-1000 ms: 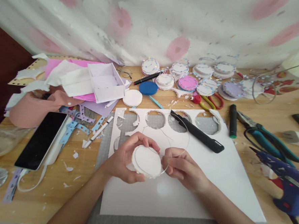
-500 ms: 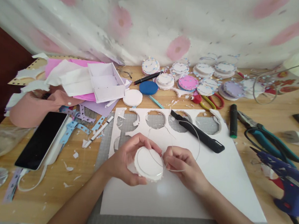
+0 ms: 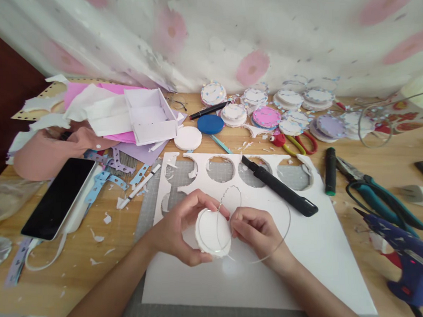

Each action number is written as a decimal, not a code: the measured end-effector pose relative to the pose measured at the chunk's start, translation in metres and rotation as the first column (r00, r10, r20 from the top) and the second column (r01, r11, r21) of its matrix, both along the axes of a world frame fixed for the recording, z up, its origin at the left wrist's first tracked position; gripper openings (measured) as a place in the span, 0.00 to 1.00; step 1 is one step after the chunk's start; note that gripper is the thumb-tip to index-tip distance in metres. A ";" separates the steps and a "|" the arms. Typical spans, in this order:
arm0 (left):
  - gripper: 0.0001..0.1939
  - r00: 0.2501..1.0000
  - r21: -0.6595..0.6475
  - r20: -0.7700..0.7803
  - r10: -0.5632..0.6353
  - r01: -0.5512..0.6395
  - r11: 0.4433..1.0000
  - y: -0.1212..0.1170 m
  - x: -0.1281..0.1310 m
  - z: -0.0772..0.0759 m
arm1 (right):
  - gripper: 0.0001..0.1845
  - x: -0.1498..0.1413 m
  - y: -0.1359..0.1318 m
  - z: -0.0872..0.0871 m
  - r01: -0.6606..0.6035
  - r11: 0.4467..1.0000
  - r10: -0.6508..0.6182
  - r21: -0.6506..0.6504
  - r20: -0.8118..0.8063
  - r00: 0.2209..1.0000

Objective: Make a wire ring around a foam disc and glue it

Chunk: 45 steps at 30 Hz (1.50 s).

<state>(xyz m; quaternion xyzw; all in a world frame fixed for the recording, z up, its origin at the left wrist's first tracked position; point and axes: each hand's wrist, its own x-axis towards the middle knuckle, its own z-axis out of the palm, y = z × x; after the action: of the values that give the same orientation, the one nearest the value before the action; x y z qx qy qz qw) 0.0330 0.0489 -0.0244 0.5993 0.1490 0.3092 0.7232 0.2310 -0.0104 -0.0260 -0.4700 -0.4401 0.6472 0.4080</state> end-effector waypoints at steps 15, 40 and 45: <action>0.32 0.996 -0.016 0.087 0.026 -0.025 1.000 0.002 0.003 0.006 | 0.16 -0.002 -0.001 0.004 0.009 0.996 -0.012 0.090 0.033 0.999; 0.19 0.969 -0.450 0.171 0.178 -0.084 0.889 0.013 -0.004 0.009 | 0.23 0.000 -0.005 -0.002 -0.178 0.983 0.181 0.048 -0.074 0.981; 0.11 0.940 -0.337 -0.073 0.334 -0.339 0.879 0.012 -0.005 0.000 | 0.23 0.001 -0.006 -0.004 -0.108 0.994 0.109 0.029 -0.037 0.993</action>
<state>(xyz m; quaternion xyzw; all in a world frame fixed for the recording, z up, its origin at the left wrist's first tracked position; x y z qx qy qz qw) 0.0278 0.0613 -0.0243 0.4304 0.3071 0.3953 0.7512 0.2324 -0.0166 -0.0296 -0.4275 -0.4658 0.6713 0.3868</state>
